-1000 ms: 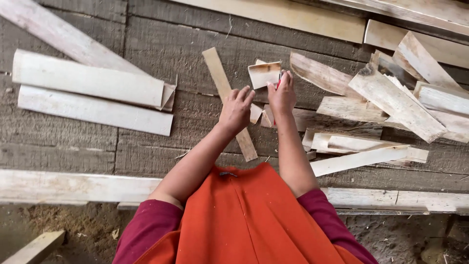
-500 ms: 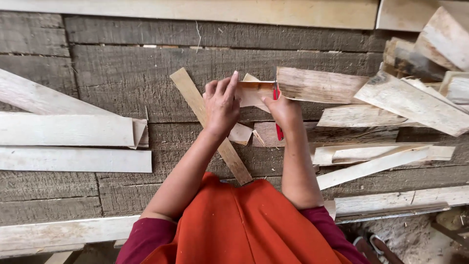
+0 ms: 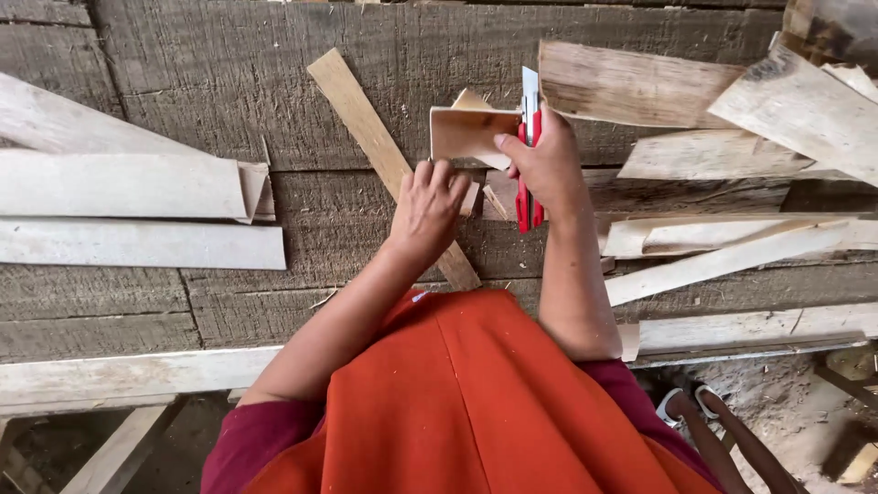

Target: Cutting thin strips of wood from larger pieces using a utility knife

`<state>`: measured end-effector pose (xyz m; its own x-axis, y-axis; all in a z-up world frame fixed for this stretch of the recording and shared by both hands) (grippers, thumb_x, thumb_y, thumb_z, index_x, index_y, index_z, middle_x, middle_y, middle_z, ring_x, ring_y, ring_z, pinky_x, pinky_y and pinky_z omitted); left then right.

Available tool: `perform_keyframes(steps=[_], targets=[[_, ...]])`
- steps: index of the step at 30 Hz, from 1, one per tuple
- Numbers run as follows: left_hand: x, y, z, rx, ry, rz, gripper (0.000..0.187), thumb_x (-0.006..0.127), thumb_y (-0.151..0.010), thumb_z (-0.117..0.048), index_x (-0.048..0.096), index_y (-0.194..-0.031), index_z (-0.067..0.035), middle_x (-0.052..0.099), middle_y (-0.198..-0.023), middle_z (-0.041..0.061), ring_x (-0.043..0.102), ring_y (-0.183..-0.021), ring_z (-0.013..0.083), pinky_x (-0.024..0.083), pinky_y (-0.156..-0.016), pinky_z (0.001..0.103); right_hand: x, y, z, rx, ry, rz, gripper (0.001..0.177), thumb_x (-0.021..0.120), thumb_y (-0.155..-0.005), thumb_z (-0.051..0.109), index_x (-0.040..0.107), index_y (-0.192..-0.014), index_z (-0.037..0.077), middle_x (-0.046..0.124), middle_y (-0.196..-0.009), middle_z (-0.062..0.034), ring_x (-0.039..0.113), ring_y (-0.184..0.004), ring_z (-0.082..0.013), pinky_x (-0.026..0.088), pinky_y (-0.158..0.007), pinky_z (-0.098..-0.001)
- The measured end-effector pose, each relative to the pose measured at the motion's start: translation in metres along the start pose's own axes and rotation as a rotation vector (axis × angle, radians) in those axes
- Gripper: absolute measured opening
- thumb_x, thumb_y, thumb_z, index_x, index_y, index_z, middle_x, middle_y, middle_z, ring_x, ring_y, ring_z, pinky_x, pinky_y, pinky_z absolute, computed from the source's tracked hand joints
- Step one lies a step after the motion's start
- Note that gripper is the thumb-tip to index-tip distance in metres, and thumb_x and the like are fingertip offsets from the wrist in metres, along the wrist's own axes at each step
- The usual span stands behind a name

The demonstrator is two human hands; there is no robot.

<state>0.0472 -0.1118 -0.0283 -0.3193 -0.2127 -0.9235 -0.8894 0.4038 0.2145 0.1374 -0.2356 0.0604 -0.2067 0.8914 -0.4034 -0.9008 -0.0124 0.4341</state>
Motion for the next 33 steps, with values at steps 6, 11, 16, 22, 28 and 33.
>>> perform_keyframes(steps=[6,11,16,22,28,33], targets=[[0.010,0.006,0.015,0.029,0.165,-0.483,0.032,0.081,-0.072,-0.029,0.056,-0.090,-0.020,0.055,-0.083,-0.002,0.051,-0.087,0.0205,0.035,-0.073,0.035,-0.003,0.021,-0.045,-0.046,-0.167,-0.093,0.021,0.072,-0.088,0.007,0.063,-0.103,-0.005,0.063,-0.065,-0.0098,0.066,-0.046,-0.0167,0.057,-0.042,-0.0283],[-0.026,0.027,0.046,-0.332,1.206,-0.358,0.020,0.068,-0.095,-0.013,0.052,-0.105,-0.008,0.062,-0.090,0.009,0.061,-0.081,0.0255,0.050,-0.065,0.035,0.005,0.052,-0.027,-0.033,-0.351,-0.064,0.020,0.073,-0.088,0.009,0.061,-0.102,-0.001,0.062,-0.064,-0.0110,0.066,-0.045,-0.0181,0.057,-0.042,-0.0302],[0.043,0.045,0.041,-0.474,2.041,-0.141,0.023,0.067,-0.093,-0.004,0.058,-0.114,-0.010,0.075,-0.103,0.006,0.075,-0.089,0.0191,0.067,-0.078,0.041,0.022,0.086,-0.031,-0.036,-0.374,0.069,0.022,0.072,-0.082,0.002,0.062,-0.100,-0.003,0.059,-0.062,-0.0089,0.062,-0.041,-0.0163,0.054,-0.037,-0.0296],[0.005,0.091,-0.017,-0.459,2.190,0.170,0.062,0.057,-0.091,-0.064,0.062,-0.120,-0.010,0.074,-0.112,0.007,0.074,-0.094,0.0219,0.062,-0.090,0.057,-0.002,0.125,-0.048,-0.052,-0.225,0.096,0.026,0.070,-0.078,0.001,0.059,-0.101,0.005,0.062,-0.065,-0.0115,0.062,-0.041,-0.0168,0.054,-0.037,-0.0286],[0.071,0.089,-0.062,-0.323,1.641,0.310,0.048,0.072,-0.095,-0.047,0.062,-0.136,-0.025,0.070,-0.117,0.001,0.070,-0.099,0.0194,0.052,-0.096,0.053,-0.038,0.156,-0.110,0.128,0.326,0.192,0.030,0.069,-0.080,0.012,0.063,-0.108,0.003,0.067,-0.067,-0.0125,0.069,-0.051,-0.0216,0.059,-0.049,-0.0349],[0.059,0.110,-0.145,-0.184,1.112,0.344,0.039,0.068,-0.092,-0.032,0.068,-0.131,-0.031,0.072,-0.122,0.012,0.069,-0.113,0.0353,0.054,-0.099,0.049,-0.081,0.187,-0.187,0.402,0.652,0.189,0.033,0.064,-0.080,0.019,0.068,-0.113,0.016,0.074,-0.084,-0.0092,0.075,-0.067,-0.0249,0.059,-0.072,-0.0398]])
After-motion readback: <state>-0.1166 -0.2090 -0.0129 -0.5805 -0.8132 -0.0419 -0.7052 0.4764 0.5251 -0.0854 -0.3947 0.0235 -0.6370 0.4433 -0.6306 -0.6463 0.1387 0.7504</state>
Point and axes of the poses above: each hand's wrist, its own y-axis away from the middle knuckle, its own x-axis out of the palm, z = x × y, the point moved 9 cm from there along -y, towards the middle knuckle
